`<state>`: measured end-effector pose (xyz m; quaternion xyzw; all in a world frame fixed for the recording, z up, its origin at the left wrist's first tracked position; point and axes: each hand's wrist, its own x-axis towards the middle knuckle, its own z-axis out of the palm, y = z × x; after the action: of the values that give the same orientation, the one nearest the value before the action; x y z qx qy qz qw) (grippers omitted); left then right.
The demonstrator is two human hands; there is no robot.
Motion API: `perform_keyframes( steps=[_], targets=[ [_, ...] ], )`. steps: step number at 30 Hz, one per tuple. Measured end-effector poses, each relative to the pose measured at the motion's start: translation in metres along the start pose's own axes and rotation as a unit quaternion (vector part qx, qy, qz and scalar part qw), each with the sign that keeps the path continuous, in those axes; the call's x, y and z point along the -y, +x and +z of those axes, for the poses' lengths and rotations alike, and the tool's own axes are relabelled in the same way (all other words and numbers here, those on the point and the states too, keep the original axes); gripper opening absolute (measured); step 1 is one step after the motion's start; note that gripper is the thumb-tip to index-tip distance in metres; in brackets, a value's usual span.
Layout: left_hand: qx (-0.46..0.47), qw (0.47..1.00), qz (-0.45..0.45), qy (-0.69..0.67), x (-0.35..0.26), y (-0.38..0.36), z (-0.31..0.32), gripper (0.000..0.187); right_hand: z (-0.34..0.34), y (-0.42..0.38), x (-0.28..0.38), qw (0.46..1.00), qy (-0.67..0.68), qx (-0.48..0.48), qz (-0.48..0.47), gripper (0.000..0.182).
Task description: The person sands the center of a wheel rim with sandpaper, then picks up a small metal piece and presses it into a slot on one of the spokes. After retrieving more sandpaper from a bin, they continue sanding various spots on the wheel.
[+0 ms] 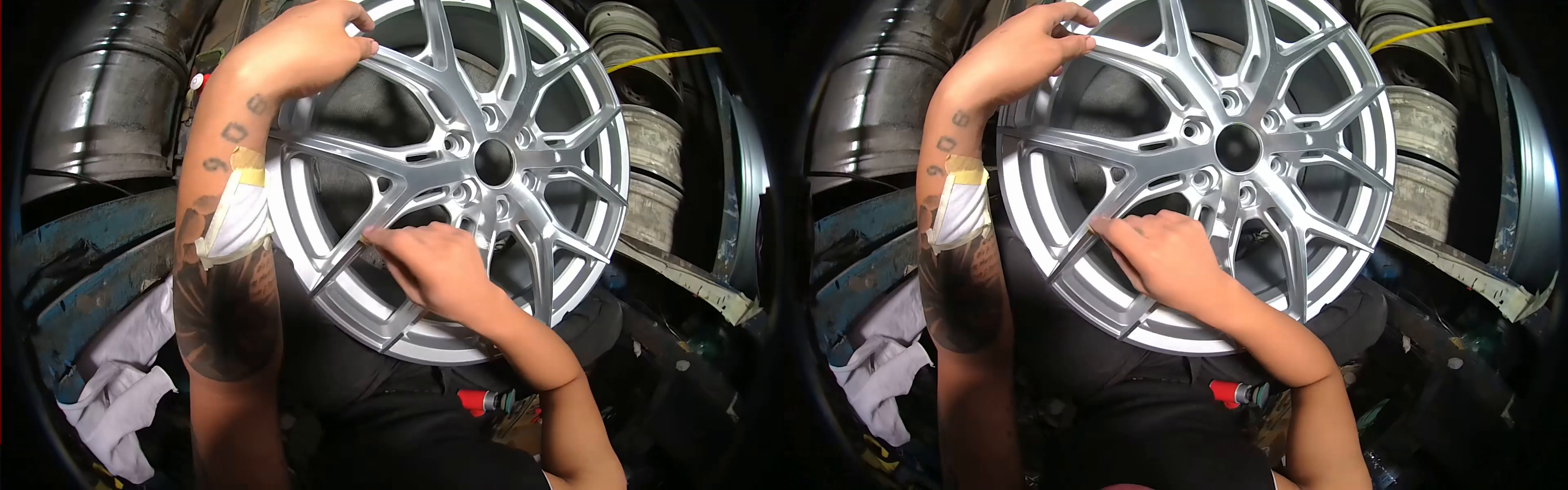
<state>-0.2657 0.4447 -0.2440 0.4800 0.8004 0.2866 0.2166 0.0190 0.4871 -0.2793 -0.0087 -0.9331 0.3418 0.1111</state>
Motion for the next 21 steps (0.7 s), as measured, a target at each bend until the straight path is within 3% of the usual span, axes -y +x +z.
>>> perform_keyframes(
  steps=[3,5,9,10,13,15,17,18,21],
  targets=[
    [0.017,0.998,-0.058,-0.006,-0.028,-0.008,-0.012,0.034,-0.010,-0.007,0.013,0.994,-0.051,0.094,0.029,0.032],
    [0.003,0.999,-0.034,-0.004,-0.014,-0.008,-0.005,0.035,-0.003,-0.006,0.014,0.998,-0.042,0.046,0.013,0.031],
    [-0.059,0.990,0.127,-0.002,0.017,0.003,0.011,0.035,0.000,-0.006,0.010,0.997,-0.049,0.051,0.033,0.032],
    [-0.016,0.998,0.054,0.030,0.012,0.007,0.010,0.036,-0.007,-0.006,0.012,0.998,-0.039,0.050,0.027,0.032],
    [0.035,0.998,0.026,0.035,0.009,0.005,0.003,0.035,-0.008,0.002,0.018,1.000,-0.021,-0.006,0.020,0.031],
    [0.044,0.997,-0.020,-0.055,-0.028,-0.004,-0.010,0.034,0.012,-0.007,0.007,0.996,-0.048,0.052,0.058,0.031],
    [-0.038,0.995,0.092,-0.006,-0.020,0.000,0.001,0.034,-0.001,-0.009,0.014,0.994,-0.052,0.073,0.066,0.030],
    [0.016,0.999,-0.024,-0.021,-0.014,0.000,0.002,0.034,-0.005,-0.011,0.019,0.992,-0.049,0.092,0.068,0.029],
    [-0.008,0.991,0.119,0.060,0.022,0.010,0.015,0.034,-0.011,-0.004,0.017,0.999,-0.014,0.001,0.036,0.027]
  ],
)
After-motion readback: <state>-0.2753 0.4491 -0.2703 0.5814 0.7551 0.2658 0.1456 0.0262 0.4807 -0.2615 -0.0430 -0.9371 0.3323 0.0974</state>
